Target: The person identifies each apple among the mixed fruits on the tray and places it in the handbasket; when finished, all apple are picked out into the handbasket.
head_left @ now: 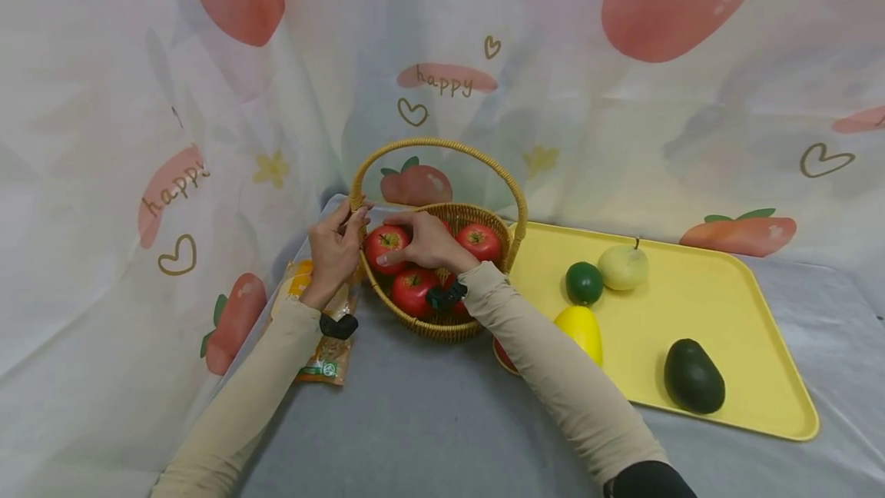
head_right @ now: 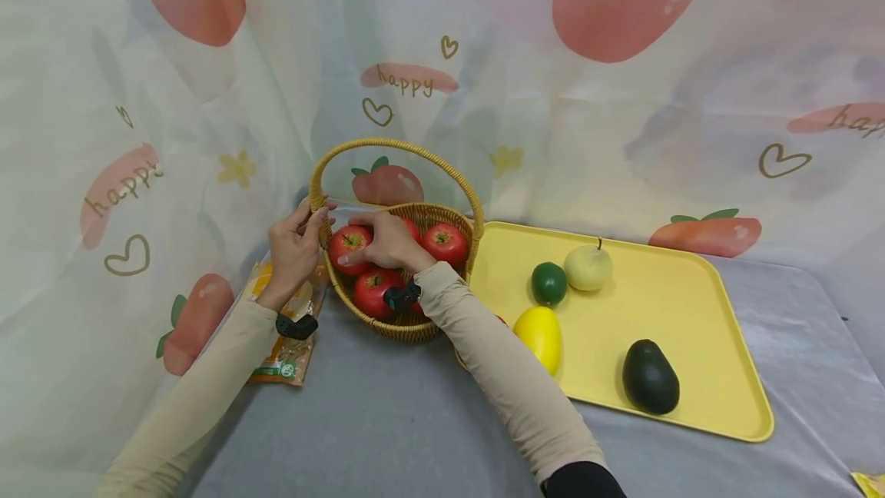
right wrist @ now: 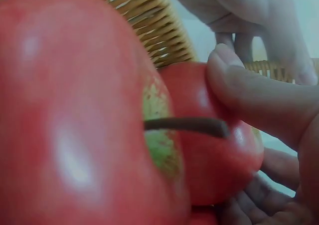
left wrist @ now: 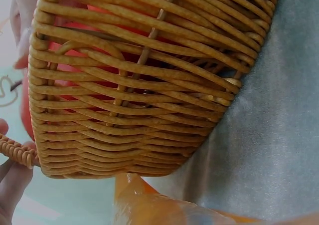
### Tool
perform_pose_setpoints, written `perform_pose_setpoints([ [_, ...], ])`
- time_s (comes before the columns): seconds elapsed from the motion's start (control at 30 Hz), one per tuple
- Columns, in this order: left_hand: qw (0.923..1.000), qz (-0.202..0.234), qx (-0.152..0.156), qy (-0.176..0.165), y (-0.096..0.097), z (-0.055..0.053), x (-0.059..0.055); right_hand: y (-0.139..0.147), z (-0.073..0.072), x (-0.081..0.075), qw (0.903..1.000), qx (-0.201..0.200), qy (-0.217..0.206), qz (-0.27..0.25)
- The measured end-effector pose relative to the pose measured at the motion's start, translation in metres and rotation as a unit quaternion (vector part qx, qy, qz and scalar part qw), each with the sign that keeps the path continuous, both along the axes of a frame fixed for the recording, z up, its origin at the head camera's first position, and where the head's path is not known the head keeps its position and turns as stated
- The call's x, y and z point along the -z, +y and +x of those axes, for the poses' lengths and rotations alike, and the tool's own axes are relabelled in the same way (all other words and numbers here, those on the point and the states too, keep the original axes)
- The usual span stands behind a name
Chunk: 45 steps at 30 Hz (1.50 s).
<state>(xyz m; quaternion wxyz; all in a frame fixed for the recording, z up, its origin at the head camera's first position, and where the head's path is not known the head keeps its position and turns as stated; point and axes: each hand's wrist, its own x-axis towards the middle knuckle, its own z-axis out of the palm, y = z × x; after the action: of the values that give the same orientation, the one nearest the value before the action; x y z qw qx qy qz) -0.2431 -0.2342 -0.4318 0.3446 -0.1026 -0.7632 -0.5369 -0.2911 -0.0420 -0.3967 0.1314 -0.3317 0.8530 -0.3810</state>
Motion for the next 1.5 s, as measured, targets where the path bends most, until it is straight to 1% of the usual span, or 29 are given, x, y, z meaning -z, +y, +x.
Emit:
perform_pose_setpoints([
  [0.13,0.9999,-0.007,0.001,0.011,0.000,-0.001,0.000,-0.001,-0.001,-0.001,0.9996,-0.015,0.020,0.016],
  [0.27,0.9998,-0.008,0.001,0.020,0.001,-0.002,0.000,-0.002,-0.002,-0.002,0.9989,-0.019,0.033,0.027],
  [0.43,0.9998,-0.004,-0.003,0.019,0.002,-0.001,-0.001,-0.002,-0.001,-0.003,0.9965,-0.024,0.055,0.058],
  [0.63,0.9997,-0.006,-0.014,0.020,0.005,0.002,-0.004,-0.006,0.002,-0.006,0.9905,-0.052,0.078,0.100],
  [0.77,0.9995,-0.011,-0.021,0.019,0.004,0.001,-0.002,-0.007,0.004,-0.007,0.9872,-0.065,0.083,0.119],
  [0.87,0.9995,-0.014,-0.018,0.021,0.002,0.001,-0.001,-0.002,0.003,-0.008,0.9880,-0.075,0.065,0.118],
  [0.97,0.9995,-0.016,-0.011,0.024,0.001,0.000,0.001,0.007,0.003,-0.011,0.9914,-0.085,0.034,0.094],
  [1.03,0.9995,-0.015,-0.005,0.028,0.001,-0.001,0.002,0.016,0.005,-0.014,0.9942,-0.086,0.012,0.064],
  [1.17,0.9994,-0.014,-0.008,0.031,0.001,-0.001,0.003,0.037,0.016,-0.023,0.9951,-0.097,-0.017,-0.010],
  [1.33,0.9993,-0.014,-0.023,0.027,0.002,0.000,0.002,0.072,0.040,-0.039,0.9899,-0.102,-0.065,-0.074],
  [1.43,0.9989,-0.013,-0.033,0.031,0.005,0.000,0.001,0.098,0.054,-0.044,0.9835,-0.113,-0.094,-0.106],
  [1.5,0.9988,-0.013,-0.035,0.032,0.008,0.001,-0.002,0.118,0.060,-0.043,0.9785,-0.124,-0.107,-0.126],
])
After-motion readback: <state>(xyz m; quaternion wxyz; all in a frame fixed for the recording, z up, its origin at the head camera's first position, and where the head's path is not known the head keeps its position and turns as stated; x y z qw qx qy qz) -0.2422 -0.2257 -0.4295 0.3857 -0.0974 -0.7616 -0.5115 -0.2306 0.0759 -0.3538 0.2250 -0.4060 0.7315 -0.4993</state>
